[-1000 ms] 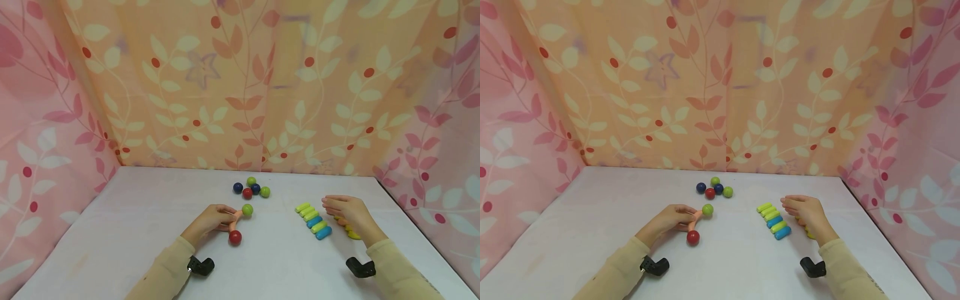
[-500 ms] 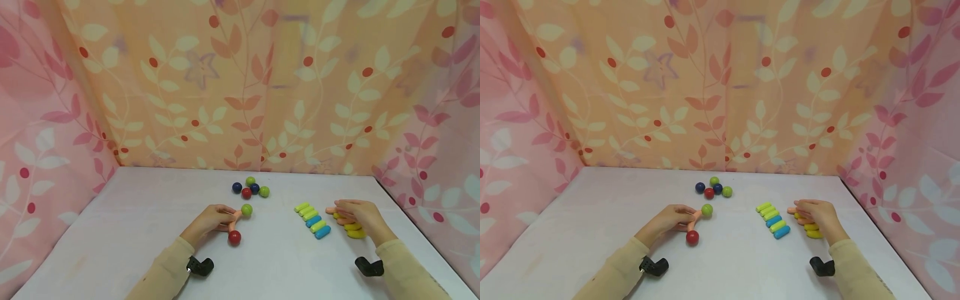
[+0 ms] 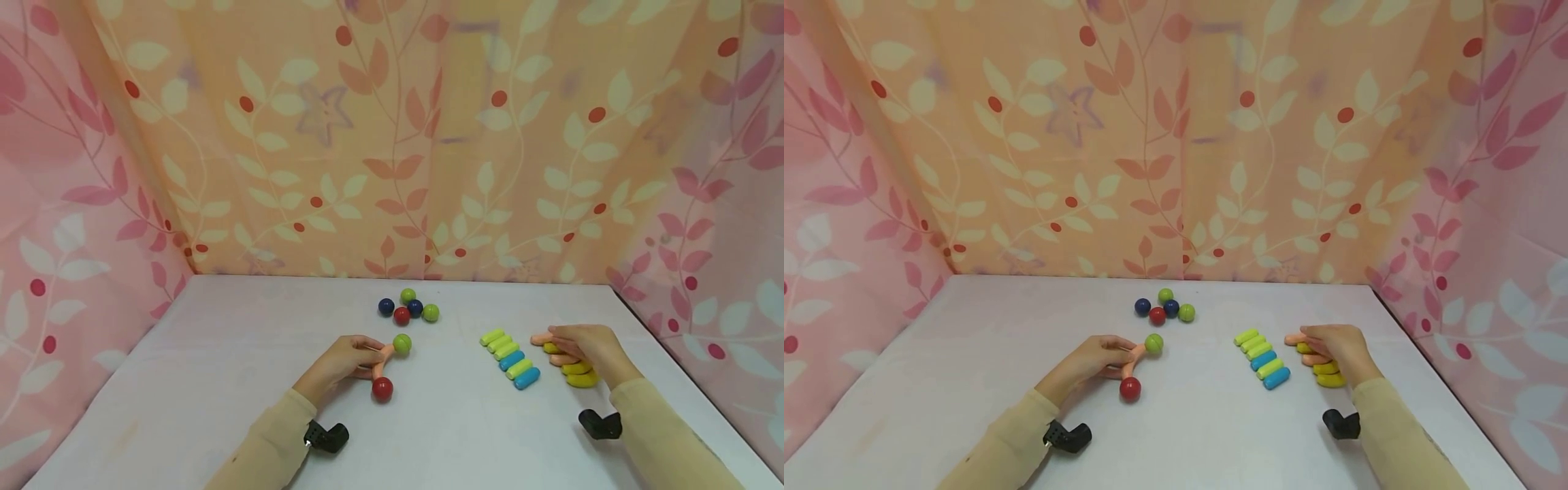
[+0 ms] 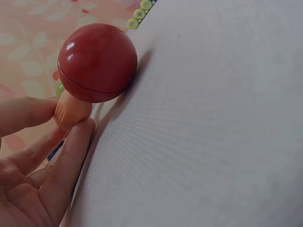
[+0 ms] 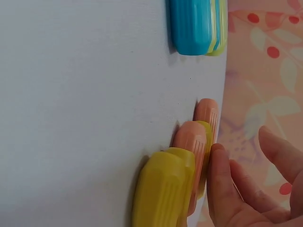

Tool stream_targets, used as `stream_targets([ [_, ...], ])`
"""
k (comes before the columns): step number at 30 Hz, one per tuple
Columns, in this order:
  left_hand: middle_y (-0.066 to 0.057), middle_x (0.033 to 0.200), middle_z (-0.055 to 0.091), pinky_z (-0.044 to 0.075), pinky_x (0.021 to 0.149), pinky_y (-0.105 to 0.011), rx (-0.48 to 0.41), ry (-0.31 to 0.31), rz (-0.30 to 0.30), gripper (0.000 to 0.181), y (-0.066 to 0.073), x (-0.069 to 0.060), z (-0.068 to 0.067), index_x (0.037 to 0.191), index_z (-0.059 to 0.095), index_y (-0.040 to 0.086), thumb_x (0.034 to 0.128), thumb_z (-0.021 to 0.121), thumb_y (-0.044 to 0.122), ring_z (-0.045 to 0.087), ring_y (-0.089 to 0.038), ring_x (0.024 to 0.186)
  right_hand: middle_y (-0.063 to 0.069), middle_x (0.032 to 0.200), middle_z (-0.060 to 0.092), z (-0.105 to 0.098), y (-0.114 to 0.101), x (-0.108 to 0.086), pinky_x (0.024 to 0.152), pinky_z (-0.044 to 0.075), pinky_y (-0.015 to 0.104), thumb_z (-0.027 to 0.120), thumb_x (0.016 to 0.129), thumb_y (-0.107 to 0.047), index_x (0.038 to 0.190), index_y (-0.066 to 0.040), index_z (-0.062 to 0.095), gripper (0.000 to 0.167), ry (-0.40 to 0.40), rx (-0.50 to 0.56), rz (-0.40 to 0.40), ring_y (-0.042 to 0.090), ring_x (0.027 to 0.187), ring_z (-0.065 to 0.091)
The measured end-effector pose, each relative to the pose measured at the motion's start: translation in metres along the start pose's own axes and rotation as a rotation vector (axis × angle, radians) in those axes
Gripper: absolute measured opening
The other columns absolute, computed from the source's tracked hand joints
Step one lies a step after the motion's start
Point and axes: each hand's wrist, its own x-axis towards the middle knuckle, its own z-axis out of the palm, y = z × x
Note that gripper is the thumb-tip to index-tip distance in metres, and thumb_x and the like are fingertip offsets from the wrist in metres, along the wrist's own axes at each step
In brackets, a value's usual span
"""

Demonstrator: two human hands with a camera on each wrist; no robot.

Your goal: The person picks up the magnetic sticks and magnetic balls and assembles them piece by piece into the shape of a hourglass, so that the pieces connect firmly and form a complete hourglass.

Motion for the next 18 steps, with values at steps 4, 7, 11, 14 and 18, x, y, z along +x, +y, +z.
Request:
stream_targets([
  [4, -0.016, 0.115, 0.066, 0.061, 0.075, -0.03, -0.014, 0.003, 0.001, 0.032, 0.0, 0.0, 0.0, 0.119, 0.066, -0.001, 0.0898, 0.071, 0.011, 0.064, -0.017, 0.087, 0.003, 0.091, 0.078, -0.001, -0.006, 0.003, 0.101, 0.037, 0.052, 0.069, 0.088, -0.052, 0.145, 0.005, 0.04, 0.086, -0.007, -0.069, -0.012, 0.041, 0.135, 0.045],
  [7, -0.016, 0.115, 0.066, 0.062, 0.075, -0.031, -0.022, 0.003, -0.001, 0.031, -0.001, -0.001, -0.001, 0.119, 0.066, -0.001, 0.09, 0.07, 0.01, 0.064, -0.017, 0.087, 0.009, 0.097, 0.077, -0.002, -0.01, 0.005, 0.104, 0.033, 0.058, 0.067, 0.09, -0.05, 0.143, 0.005, 0.041, 0.08, -0.023, -0.1, -0.031, 0.043, 0.129, 0.048],
  [11, -0.016, 0.115, 0.065, 0.061, 0.076, -0.031, -0.022, 0.004, -0.005, 0.032, -0.001, -0.002, -0.001, 0.119, 0.065, -0.001, 0.0905, 0.07, 0.01, 0.063, -0.017, 0.089, 0.009, 0.093, 0.076, 0.0, -0.014, 0.008, 0.108, 0.037, 0.055, 0.066, 0.092, -0.042, 0.141, 0.004, 0.044, 0.071, -0.022, -0.074, -0.027, 0.033, 0.093, 0.071],
  [14, -0.015, 0.116, 0.065, 0.061, 0.077, -0.03, -0.008, 0.006, -0.003, 0.032, -0.002, -0.002, -0.002, 0.119, 0.066, 0.0, 0.0901, 0.071, 0.012, 0.063, -0.018, 0.089, 0.003, 0.084, 0.075, 0.006, -0.018, 0.011, 0.094, 0.054, 0.039, 0.066, 0.094, -0.037, 0.14, 0.004, 0.044, 0.065, -0.024, -0.016, -0.012, 0.027, 0.069, 0.073],
  [18, -0.015, 0.116, 0.065, 0.061, 0.077, -0.031, -0.009, 0.005, 0.0, 0.032, -0.004, -0.002, -0.001, 0.119, 0.066, 0.0, 0.0896, 0.071, 0.012, 0.064, -0.017, 0.088, 0.001, 0.087, 0.073, 0.016, -0.02, 0.017, 0.07, 0.061, 0.036, 0.064, 0.094, -0.034, 0.14, 0.002, 0.046, 0.062, -0.014, 0.007, -0.007, 0.021, 0.071, 0.068],
])
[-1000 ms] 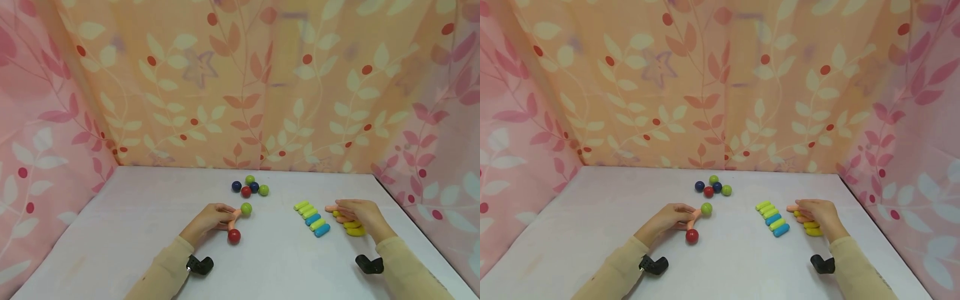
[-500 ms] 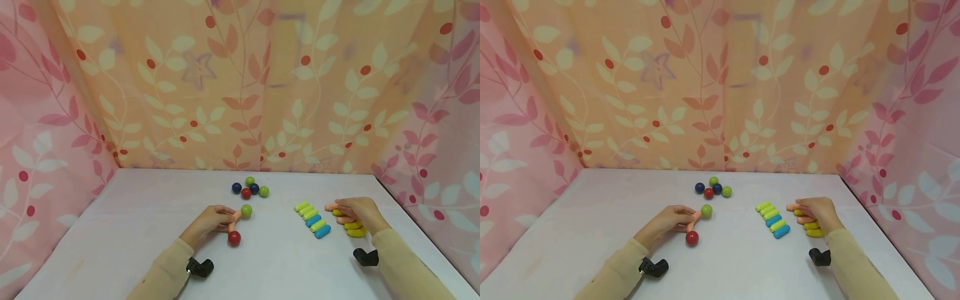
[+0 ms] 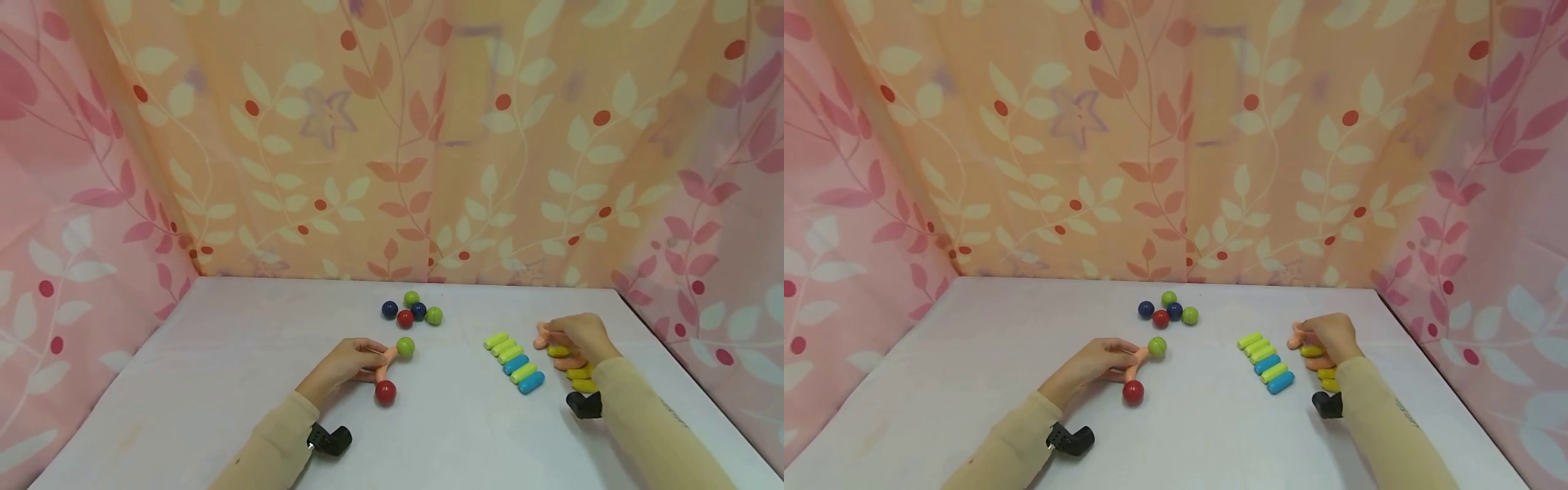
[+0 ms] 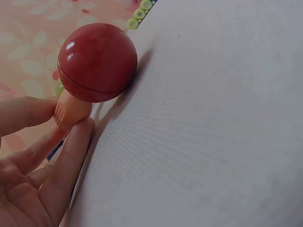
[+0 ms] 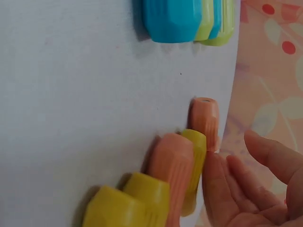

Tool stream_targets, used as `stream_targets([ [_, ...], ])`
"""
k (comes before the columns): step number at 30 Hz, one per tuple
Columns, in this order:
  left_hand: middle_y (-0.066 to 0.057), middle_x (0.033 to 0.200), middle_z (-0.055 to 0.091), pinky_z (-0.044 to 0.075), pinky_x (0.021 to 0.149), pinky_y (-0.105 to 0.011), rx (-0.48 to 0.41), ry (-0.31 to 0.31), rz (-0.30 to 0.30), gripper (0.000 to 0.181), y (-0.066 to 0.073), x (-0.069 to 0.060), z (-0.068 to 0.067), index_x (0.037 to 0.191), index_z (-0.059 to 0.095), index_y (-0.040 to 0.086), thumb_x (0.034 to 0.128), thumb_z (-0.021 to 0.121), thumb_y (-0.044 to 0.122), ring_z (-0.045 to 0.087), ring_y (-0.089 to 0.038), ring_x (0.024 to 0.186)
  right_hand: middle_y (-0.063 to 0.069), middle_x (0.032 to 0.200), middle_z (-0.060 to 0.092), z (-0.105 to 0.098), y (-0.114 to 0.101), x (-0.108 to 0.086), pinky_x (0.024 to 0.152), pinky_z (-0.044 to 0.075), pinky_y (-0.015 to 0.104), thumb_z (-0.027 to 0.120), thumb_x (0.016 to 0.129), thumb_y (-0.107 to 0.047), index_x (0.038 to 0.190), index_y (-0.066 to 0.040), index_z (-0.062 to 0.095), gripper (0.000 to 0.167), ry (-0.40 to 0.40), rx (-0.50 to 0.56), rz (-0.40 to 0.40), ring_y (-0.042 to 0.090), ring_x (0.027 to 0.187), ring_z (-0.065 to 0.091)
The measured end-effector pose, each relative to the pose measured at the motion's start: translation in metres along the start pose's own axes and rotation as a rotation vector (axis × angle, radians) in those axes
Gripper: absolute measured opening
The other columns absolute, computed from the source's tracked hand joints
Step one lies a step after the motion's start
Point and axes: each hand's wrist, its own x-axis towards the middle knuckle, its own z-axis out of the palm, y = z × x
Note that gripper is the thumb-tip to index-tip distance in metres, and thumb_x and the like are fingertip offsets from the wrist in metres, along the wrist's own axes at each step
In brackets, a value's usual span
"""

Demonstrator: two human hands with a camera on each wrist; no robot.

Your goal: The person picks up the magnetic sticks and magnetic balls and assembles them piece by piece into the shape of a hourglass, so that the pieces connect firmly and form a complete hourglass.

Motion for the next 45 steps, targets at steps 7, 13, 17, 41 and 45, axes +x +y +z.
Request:
stream_targets([
  [7, -0.017, 0.117, 0.064, 0.062, 0.077, -0.032, -0.006, -0.006, 0.018, 0.033, 0.0, 0.001, 0.004, 0.121, 0.065, -0.002, 0.0905, 0.07, 0.01, 0.064, -0.017, 0.088, 0.008, 0.094, 0.068, 0.008, 0.003, 0.012, 0.067, 0.062, 0.037, 0.062, 0.094, -0.033, 0.14, -0.001, 0.048, 0.057, 0.055, -0.039, 0.038, 0.021, 0.071, 0.063],
  [13, -0.016, 0.115, 0.065, 0.061, 0.076, -0.031, -0.004, -0.019, 0.013, 0.033, 0.002, 0.004, 0.008, 0.12, 0.065, -0.001, 0.0897, 0.071, 0.012, 0.063, -0.017, 0.089, 0.005, 0.081, 0.067, 0.008, 0.005, 0.016, 0.063, 0.06, 0.033, 0.066, 0.092, -0.034, 0.136, 0.002, 0.047, 0.06, 0.079, -0.093, 0.062, 0.023, 0.067, 0.059],
  [17, -0.015, 0.116, 0.065, 0.061, 0.076, -0.03, 0.017, -0.019, 0.019, 0.033, 0.002, 0.007, 0.008, 0.12, 0.066, 0.0, 0.0896, 0.071, 0.012, 0.064, -0.017, 0.088, 0.008, 0.089, 0.063, 0.01, 0.003, 0.019, 0.06, 0.059, 0.034, 0.065, 0.094, -0.031, 0.137, -0.001, 0.05, 0.055, 0.094, -0.136, 0.039, 0.026, 0.083, 0.055],
  [41, -0.015, 0.115, 0.066, 0.061, 0.076, -0.029, 0.014, 0.008, 0.003, 0.033, 0.004, 0.006, 0.003, 0.121, 0.065, 0.002, 0.0905, 0.071, 0.014, 0.065, -0.017, 0.087, 0.022, 0.138, 0.056, 0.089, -0.042, -0.043, 0.103, 0.052, 0.045, 0.07, 0.089, -0.016, 0.126, 0.003, 0.064, 0.042, -0.206, -0.067, -0.345, 0.031, 0.121, 0.053],
  [45, -0.015, 0.115, 0.066, 0.061, 0.076, -0.03, 0.014, 0.007, -0.001, 0.033, 0.003, 0.008, 0.004, 0.121, 0.066, 0.003, 0.0903, 0.071, 0.014, 0.065, -0.017, 0.088, 0.019, 0.129, 0.064, 0.112, -0.045, -0.051, 0.094, 0.057, 0.039, 0.074, 0.085, -0.013, 0.117, 0.001, 0.071, 0.035, -0.215, -0.086, -0.352, 0.026, 0.114, 0.057],
])
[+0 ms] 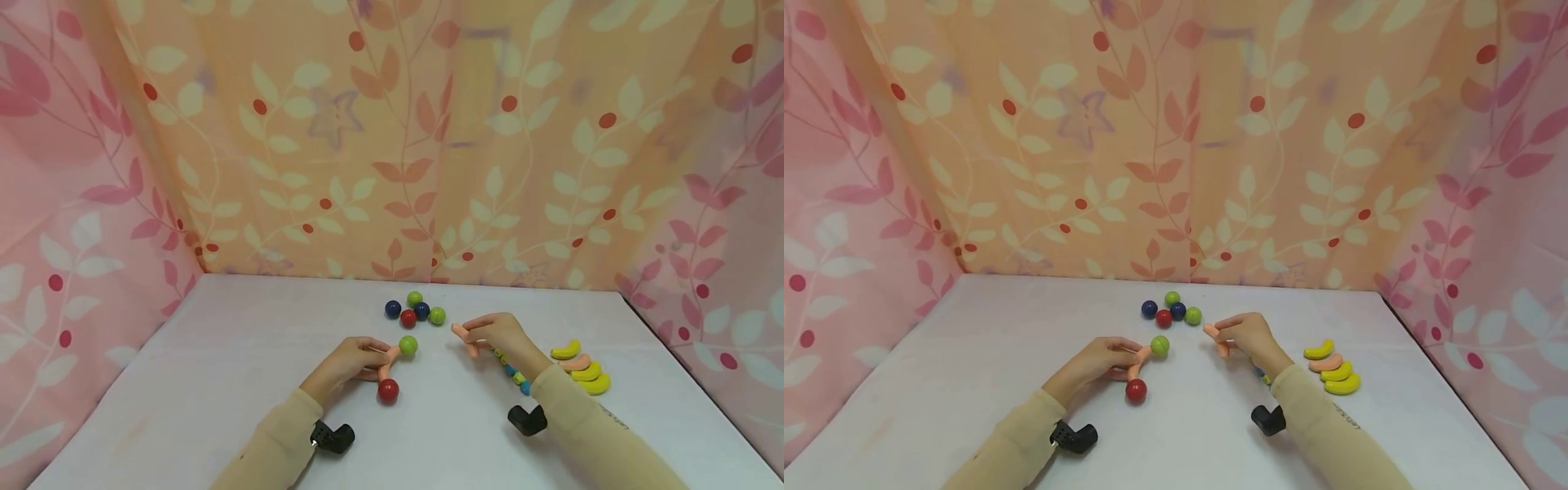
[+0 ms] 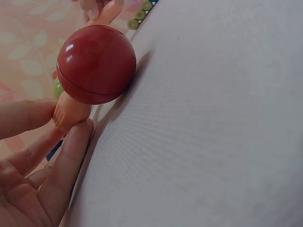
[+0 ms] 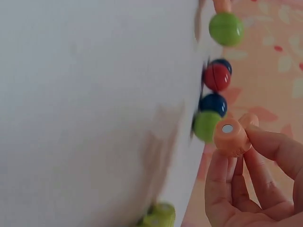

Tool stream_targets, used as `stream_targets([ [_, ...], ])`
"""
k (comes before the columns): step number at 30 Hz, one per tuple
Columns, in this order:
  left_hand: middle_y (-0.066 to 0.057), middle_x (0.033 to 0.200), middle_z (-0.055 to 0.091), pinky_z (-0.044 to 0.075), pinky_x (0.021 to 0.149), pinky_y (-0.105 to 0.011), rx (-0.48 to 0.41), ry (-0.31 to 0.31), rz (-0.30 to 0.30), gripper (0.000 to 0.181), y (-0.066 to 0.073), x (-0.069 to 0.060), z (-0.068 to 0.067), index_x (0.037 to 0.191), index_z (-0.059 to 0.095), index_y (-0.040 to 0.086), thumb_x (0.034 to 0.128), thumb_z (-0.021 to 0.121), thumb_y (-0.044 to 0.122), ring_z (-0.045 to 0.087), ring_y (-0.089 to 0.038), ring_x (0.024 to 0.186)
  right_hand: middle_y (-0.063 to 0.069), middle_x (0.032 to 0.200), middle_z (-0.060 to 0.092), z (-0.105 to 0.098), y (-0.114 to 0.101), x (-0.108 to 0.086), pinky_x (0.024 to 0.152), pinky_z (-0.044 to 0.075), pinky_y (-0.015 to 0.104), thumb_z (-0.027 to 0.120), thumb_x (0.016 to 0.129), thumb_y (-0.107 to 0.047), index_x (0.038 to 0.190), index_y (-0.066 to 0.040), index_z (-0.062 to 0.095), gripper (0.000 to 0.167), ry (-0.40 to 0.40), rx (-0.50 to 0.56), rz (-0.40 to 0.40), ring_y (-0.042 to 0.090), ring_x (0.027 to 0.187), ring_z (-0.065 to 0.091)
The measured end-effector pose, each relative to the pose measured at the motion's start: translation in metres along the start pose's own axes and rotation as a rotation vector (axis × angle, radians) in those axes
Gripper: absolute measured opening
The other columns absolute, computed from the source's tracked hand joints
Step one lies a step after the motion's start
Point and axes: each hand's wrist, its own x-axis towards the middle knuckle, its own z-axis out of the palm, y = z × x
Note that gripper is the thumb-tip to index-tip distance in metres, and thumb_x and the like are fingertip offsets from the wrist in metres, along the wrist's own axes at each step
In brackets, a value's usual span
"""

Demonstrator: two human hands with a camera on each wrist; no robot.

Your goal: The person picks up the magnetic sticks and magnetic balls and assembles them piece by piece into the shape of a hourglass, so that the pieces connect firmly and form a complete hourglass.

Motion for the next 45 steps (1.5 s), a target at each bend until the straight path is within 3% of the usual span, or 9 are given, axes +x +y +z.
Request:
stream_targets([
  [9, -0.015, 0.118, 0.064, 0.061, 0.076, -0.029, -0.005, 0.0, 0.002, 0.033, 0.002, 0.0, 0.003, 0.121, 0.067, 0.003, 0.0902, 0.071, 0.014, 0.064, -0.017, 0.087, 0.011, 0.12, 0.068, 0.031, -0.004, -0.002, 0.08, 0.052, 0.028, 0.075, 0.083, -0.013, 0.107, -0.006, 0.076, 0.025, -0.018, -0.066, 0.01, 0.024, 0.106, 0.055],
  [17, -0.016, 0.118, 0.064, 0.061, 0.074, -0.028, -0.029, 0.003, 0.002, 0.033, 0.005, -0.002, 0.003, 0.121, 0.066, 0.001, 0.09, 0.071, 0.013, 0.065, -0.016, 0.083, 0.009, 0.118, 0.069, 0.043, -0.007, 0.005, 0.077, 0.05, 0.025, 0.074, 0.084, -0.014, 0.107, -0.008, 0.077, 0.024, -0.047, -0.039, 0.022, 0.024, 0.106, 0.054],
  [26, -0.013, 0.108, 0.068, 0.061, 0.072, -0.029, -0.028, -0.001, 0.006, 0.032, 0.004, -0.003, 0.008, 0.119, 0.067, 0.001, 0.0896, 0.071, 0.012, 0.065, -0.015, 0.084, 0.009, 0.118, 0.069, 0.051, -0.005, 0.003, 0.072, 0.048, 0.021, 0.075, 0.085, -0.013, 0.107, -0.01, 0.078, 0.023, -0.023, -0.045, 0.034, 0.024, 0.106, 0.053],
  [33, -0.014, 0.112, 0.068, 0.062, 0.074, -0.031, 0.058, -0.027, 0.044, 0.032, 0.005, -0.003, 0.006, 0.116, 0.067, 0.0, 0.0868, 0.074, 0.013, 0.067, -0.015, 0.085, 0.006, 0.103, 0.071, 0.05, -0.001, 0.009, 0.064, 0.047, 0.022, 0.073, 0.084, -0.01, 0.106, -0.007, 0.077, 0.023, -0.061, -0.022, 0.009, 0.018, 0.083, 0.057],
  [39, -0.01, 0.102, 0.069, 0.061, 0.073, -0.03, 0.13, -0.029, 0.052, 0.026, 0.009, -0.006, 0.005, 0.108, 0.069, -0.001, 0.0861, 0.075, 0.012, 0.065, -0.013, 0.081, 0.006, 0.112, 0.071, 0.052, -0.001, 0.016, 0.072, 0.048, 0.022, 0.072, 0.085, -0.01, 0.106, -0.008, 0.077, 0.022, -0.095, -0.071, -0.02, 0.019, 0.094, 0.056],
  [45, -0.009, 0.103, 0.07, 0.06, 0.072, -0.029, 0.168, -0.033, 0.051, 0.025, 0.01, -0.009, 0.006, 0.108, 0.071, -0.001, 0.0857, 0.075, 0.011, 0.064, -0.014, 0.083, 0.008, 0.118, 0.07, 0.052, -0.002, 0.016, 0.076, 0.05, 0.023, 0.071, 0.088, -0.014, 0.109, -0.008, 0.076, 0.022, -0.114, -0.09, -0.041, 0.02, 0.099, 0.056],
])
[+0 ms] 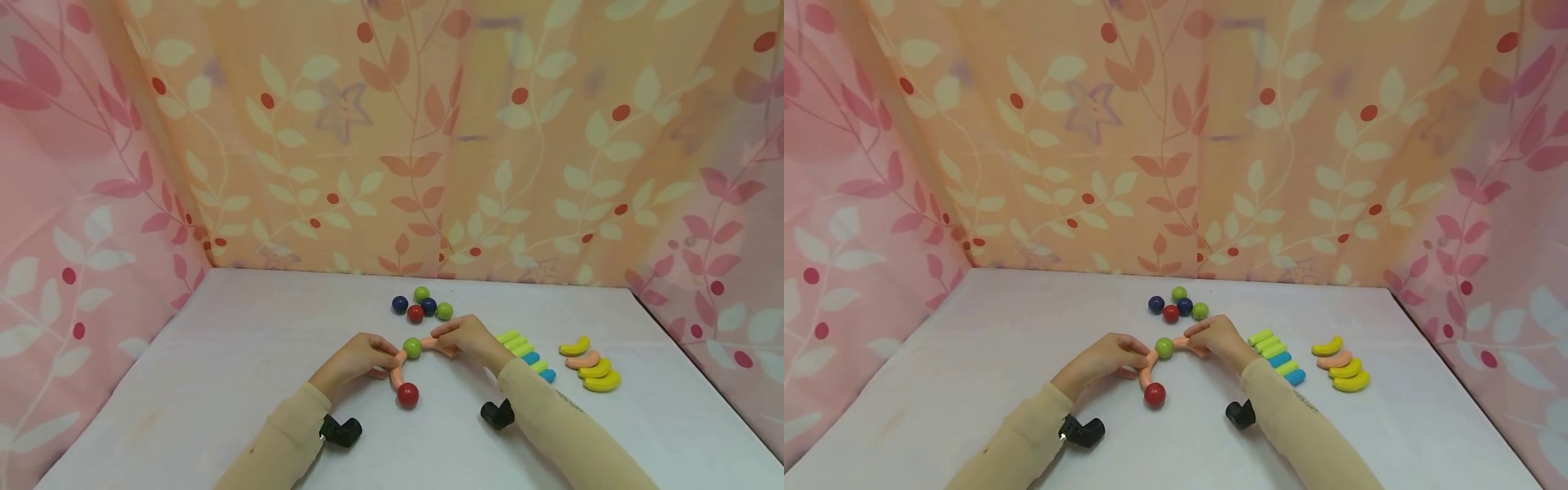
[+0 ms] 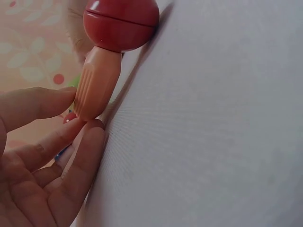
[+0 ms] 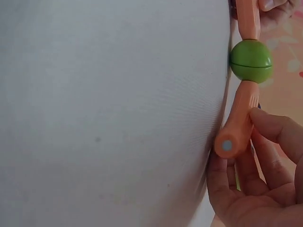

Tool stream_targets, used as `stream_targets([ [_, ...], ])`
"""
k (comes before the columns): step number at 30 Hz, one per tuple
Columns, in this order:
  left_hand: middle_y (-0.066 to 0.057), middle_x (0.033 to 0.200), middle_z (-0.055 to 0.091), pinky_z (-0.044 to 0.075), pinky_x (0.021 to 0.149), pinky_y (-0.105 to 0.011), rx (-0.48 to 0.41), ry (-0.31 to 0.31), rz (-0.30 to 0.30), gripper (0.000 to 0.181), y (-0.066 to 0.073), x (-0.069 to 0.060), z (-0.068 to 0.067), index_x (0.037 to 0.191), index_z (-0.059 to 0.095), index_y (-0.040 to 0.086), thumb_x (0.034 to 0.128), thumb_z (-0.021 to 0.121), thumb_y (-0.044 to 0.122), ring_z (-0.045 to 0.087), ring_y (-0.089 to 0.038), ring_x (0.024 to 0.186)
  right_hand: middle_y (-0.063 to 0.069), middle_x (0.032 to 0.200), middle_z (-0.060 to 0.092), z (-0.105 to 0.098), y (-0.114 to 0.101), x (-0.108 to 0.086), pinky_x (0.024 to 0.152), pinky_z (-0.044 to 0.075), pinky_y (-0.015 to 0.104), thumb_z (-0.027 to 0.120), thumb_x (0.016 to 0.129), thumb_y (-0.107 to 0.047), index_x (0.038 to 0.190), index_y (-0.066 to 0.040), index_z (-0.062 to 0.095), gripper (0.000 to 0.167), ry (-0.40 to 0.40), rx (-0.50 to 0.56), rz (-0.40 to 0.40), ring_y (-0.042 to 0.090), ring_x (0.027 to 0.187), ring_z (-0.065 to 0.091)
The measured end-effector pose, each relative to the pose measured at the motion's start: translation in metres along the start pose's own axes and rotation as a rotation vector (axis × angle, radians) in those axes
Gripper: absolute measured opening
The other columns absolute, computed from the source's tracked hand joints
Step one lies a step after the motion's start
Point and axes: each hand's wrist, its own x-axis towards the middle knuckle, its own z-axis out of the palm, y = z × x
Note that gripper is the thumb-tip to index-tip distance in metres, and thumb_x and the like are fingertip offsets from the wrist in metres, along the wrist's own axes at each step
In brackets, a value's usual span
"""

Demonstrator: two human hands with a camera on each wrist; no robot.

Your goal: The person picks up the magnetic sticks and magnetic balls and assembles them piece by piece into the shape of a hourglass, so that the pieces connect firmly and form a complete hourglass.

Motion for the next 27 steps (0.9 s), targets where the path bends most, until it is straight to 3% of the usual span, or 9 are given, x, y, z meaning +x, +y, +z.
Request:
stream_targets([
  [7, -0.009, 0.104, 0.07, 0.061, 0.075, -0.031, 0.009, -0.008, 0.001, 0.026, 0.002, -0.001, 0.005, 0.109, 0.071, 0.0, 0.0858, 0.075, 0.01, 0.064, -0.014, 0.084, 0.007, 0.109, 0.071, -0.009, 0.008, -0.005, 0.074, 0.053, 0.023, 0.076, 0.084, -0.013, 0.107, -0.006, 0.076, 0.024, 0.013, -0.047, 0.026, 0.018, 0.092, 0.059],
  [12, -0.009, 0.103, 0.07, 0.06, 0.078, -0.031, 0.003, 0.033, 0.001, 0.029, 0.004, 0.004, 0.003, 0.112, 0.07, 0.001, 0.0856, 0.075, 0.011, 0.065, -0.014, 0.084, 0.005, 0.096, 0.071, -0.008, 0.008, -0.003, 0.07, 0.052, 0.023, 0.076, 0.08, -0.008, 0.106, -0.005, 0.075, 0.026, -0.008, -0.078, 0.018, 0.017, 0.082, 0.059],
  [17, -0.009, 0.105, 0.069, 0.059, 0.081, -0.03, 0.017, 0.034, 0.021, 0.036, 0.01, 0.009, 0.004, 0.118, 0.067, 0.003, 0.0843, 0.076, 0.012, 0.065, -0.013, 0.087, 0.006, 0.099, 0.07, -0.006, 0.0, -0.002, 0.074, 0.055, 0.024, 0.075, 0.083, -0.007, 0.104, -0.006, 0.077, 0.021, 0.022, -0.064, 0.04, 0.018, 0.086, 0.059],
  [22, -0.008, 0.097, 0.069, 0.058, 0.075, -0.027, 0.053, 0.029, 0.0, 0.033, 0.011, 0.007, 0.005, 0.114, 0.067, 0.003, 0.0836, 0.076, 0.011, 0.066, -0.013, 0.081, 0.006, 0.099, 0.071, -0.003, -0.003, 0.001, 0.073, 0.055, 0.022, 0.073, 0.084, -0.007, 0.102, -0.006, 0.077, 0.018, 0.04, -0.058, 0.04, 0.016, 0.083, 0.06],
  [27, -0.011, 0.105, 0.069, 0.06, 0.079, -0.03, 0.013, 0.04, 0.01, 0.031, 0.01, 0.007, 0.005, 0.114, 0.066, 0.001, 0.0858, 0.074, 0.011, 0.067, -0.014, 0.086, 0.005, 0.097, 0.07, 0.001, -0.004, 0.003, 0.068, 0.052, 0.019, 0.072, 0.083, -0.005, 0.102, -0.004, 0.077, 0.02, 0.036, -0.042, 0.015, 0.011, 0.077, 0.06],
])
